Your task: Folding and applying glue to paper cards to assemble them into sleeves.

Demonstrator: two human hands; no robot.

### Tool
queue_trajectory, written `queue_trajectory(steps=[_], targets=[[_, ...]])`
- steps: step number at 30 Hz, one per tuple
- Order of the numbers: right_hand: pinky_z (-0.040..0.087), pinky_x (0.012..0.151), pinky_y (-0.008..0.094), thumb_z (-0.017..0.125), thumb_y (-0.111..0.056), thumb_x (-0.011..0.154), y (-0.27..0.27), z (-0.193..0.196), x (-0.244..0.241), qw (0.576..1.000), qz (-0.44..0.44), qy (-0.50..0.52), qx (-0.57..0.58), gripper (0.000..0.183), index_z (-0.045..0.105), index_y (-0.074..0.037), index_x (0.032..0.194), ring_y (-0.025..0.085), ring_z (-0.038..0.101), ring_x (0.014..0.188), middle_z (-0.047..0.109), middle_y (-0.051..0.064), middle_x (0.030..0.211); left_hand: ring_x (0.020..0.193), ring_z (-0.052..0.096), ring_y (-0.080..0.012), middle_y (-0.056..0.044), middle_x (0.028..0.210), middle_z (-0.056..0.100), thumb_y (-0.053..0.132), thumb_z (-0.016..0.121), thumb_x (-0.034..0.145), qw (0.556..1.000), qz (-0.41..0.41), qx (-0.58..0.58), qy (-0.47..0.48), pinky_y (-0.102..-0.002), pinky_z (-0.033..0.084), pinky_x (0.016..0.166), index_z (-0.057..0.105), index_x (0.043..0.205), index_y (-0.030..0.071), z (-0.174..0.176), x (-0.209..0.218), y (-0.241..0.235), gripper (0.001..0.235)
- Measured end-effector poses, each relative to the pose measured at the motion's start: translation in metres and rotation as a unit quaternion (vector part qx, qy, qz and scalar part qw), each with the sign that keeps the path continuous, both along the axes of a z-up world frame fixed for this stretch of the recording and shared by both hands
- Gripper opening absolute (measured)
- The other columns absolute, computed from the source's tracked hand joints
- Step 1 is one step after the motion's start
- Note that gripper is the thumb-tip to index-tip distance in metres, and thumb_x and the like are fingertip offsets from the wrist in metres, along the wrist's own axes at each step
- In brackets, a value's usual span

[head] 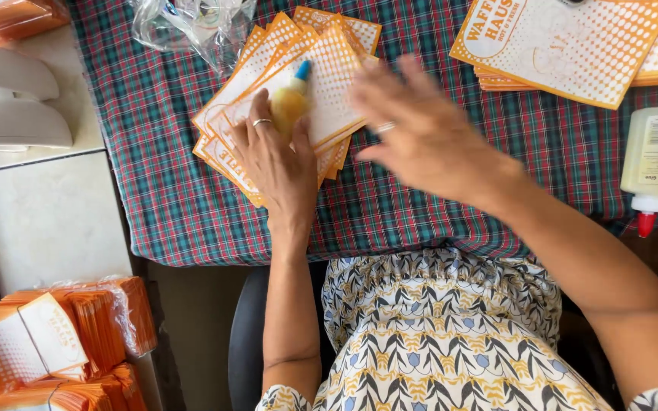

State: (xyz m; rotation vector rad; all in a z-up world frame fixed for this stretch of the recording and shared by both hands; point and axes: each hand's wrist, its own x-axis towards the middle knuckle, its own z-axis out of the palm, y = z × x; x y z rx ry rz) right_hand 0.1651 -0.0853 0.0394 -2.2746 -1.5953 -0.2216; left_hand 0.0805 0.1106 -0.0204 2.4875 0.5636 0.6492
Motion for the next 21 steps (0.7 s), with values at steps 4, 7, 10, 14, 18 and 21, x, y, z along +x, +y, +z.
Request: queue_trajectory(steps=[4,7,10,14,18,21], targets=[[0.010,0.128,0.068,0.078,-0.007,0.108,-0.105,-0.012,0.006,0.976,-0.209,0.068,0.001,0.067,0.042,0.010,0.163,0.047,0.019,0.157,0.023,0.028,0.170,0.126,0.053,-0.0366,-0.014,0.140,0.059,0.030,0.074,0.099,0.998,0.005,0.065,-0.002,-0.053,0.042,0.102,0.045,0.147,0.007,0.003,-0.004,-0.006,0.060],[0.011,0.123,0.070,0.078,0.030,0.083,-0.149,-0.024,0.008,0.967,-0.245,0.026,-0.060,0.079,0.047,0.034,0.155,0.066,0.032,0.151,0.046,0.055,0.158,0.126,0.053,-0.0307,-0.013,0.138,0.060,0.023,0.077,0.104,0.996,-0.045,0.040,-0.068,-0.049,0.045,0.106,0.042,0.150,0.012,0.015,-0.003,-0.028,0.059],[0.038,0.125,0.070,0.087,0.032,0.089,-0.156,-0.034,-0.014,0.967,-0.235,-0.096,-0.014,0.057,0.075,0.013,0.141,0.058,0.076,0.130,0.080,0.038,0.137,0.128,0.057,-0.0335,-0.017,0.134,0.059,0.013,0.072,0.107,0.978,-0.173,0.011,-0.112,-0.050,0.045,0.118,0.044,0.144,0.006,0.038,-0.003,-0.058,0.047],[0.039,0.122,0.069,0.053,0.031,0.083,-0.146,-0.020,-0.059,0.986,-0.162,-0.014,0.029,0.065,0.063,0.012,0.144,0.053,0.062,0.137,0.068,0.032,0.143,0.115,0.063,-0.0405,-0.023,0.124,0.060,0.007,0.058,0.108,0.917,-0.362,-0.023,-0.167,-0.052,0.052,0.103,0.054,0.127,-0.006,0.053,-0.015,-0.093,0.024],[0.031,0.126,0.067,0.052,0.029,0.070,-0.150,-0.025,-0.076,0.993,-0.092,0.068,0.000,0.089,0.045,0.002,0.154,0.041,0.048,0.148,0.053,0.021,0.156,0.126,0.061,-0.0397,-0.021,0.133,0.065,0.015,0.071,0.101,0.885,-0.454,0.086,-0.053,-0.053,0.050,0.103,0.069,0.119,-0.001,0.017,-0.034,-0.117,0.024],[0.026,0.129,0.062,0.048,0.026,0.074,-0.164,-0.026,-0.076,0.989,-0.098,0.107,0.014,0.082,0.049,0.000,0.151,0.039,0.041,0.153,0.046,0.020,0.161,0.125,0.061,-0.0420,-0.021,0.130,0.066,0.006,0.071,0.098,0.875,-0.469,0.112,-0.036,-0.054,0.052,0.100,0.072,0.112,-0.003,0.004,-0.042,-0.122,0.017]])
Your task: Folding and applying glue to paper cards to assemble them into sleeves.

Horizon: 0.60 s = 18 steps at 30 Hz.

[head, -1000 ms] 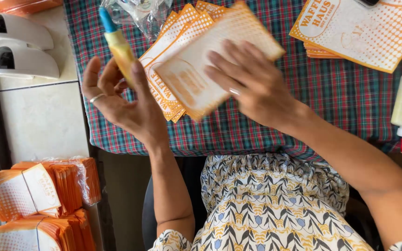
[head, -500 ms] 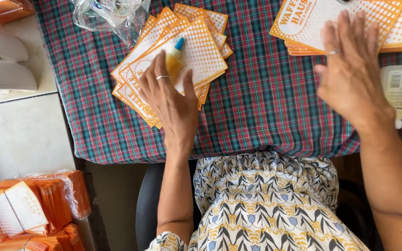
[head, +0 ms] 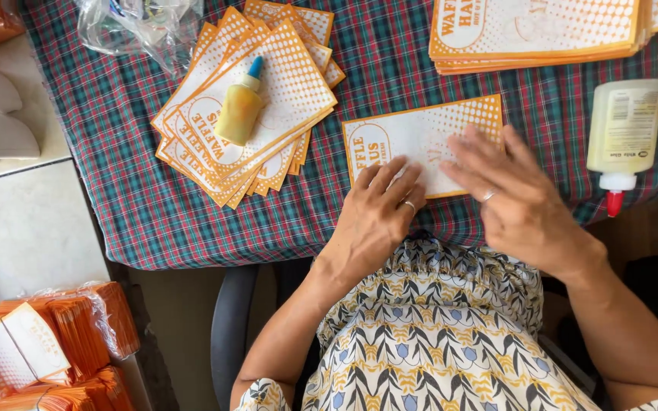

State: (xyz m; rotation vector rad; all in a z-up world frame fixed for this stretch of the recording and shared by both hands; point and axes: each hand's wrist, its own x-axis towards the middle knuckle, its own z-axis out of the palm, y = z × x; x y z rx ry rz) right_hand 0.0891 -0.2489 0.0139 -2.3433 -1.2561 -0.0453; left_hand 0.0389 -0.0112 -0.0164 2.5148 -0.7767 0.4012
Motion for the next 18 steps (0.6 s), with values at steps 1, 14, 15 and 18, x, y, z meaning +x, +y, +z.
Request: queue_trajectory(steps=[1,14,15,18], targets=[[0.023,0.132,0.059,0.049,0.023,0.078,-0.006,0.000,0.001,1.000,-0.018,0.016,0.019,0.074,0.054,0.001,0.148,0.039,0.039,0.154,0.045,0.022,0.161,0.125,0.061,-0.0439,-0.022,0.129,0.067,0.000,0.069,0.097,1.000,0.002,0.001,0.010,-0.054,0.054,0.099,0.070,0.112,-0.004,0.000,-0.002,-0.001,0.016],[0.054,0.096,0.046,0.035,0.030,0.082,-0.025,0.005,-0.007,0.936,-0.248,0.062,0.244,0.030,0.058,0.013,0.090,0.040,0.068,0.099,0.065,0.027,0.098,0.091,0.072,-0.0240,-0.012,0.093,0.077,0.014,0.090,0.076,0.921,0.128,-0.307,0.204,-0.036,0.060,0.076,0.073,0.083,0.005,0.027,0.021,0.002,0.021],[0.055,0.095,0.046,0.035,0.033,0.080,-0.019,0.010,-0.005,0.948,-0.203,0.059,0.239,0.035,0.064,0.014,0.089,0.040,0.068,0.099,0.067,0.028,0.099,0.090,0.073,-0.0187,-0.008,0.094,0.078,0.023,0.089,0.075,0.902,0.141,-0.314,0.261,-0.032,0.058,0.076,0.075,0.082,0.009,0.029,0.023,0.005,0.021],[0.056,0.098,0.050,0.038,0.038,0.083,-0.012,0.004,0.001,0.967,-0.127,0.044,0.217,0.045,0.071,0.014,0.102,0.044,0.067,0.105,0.070,0.029,0.110,0.085,0.073,-0.0136,-0.005,0.095,0.079,0.029,0.087,0.076,0.881,0.151,-0.313,0.322,-0.028,0.057,0.075,0.078,0.086,0.011,0.029,0.027,0.009,0.023]])
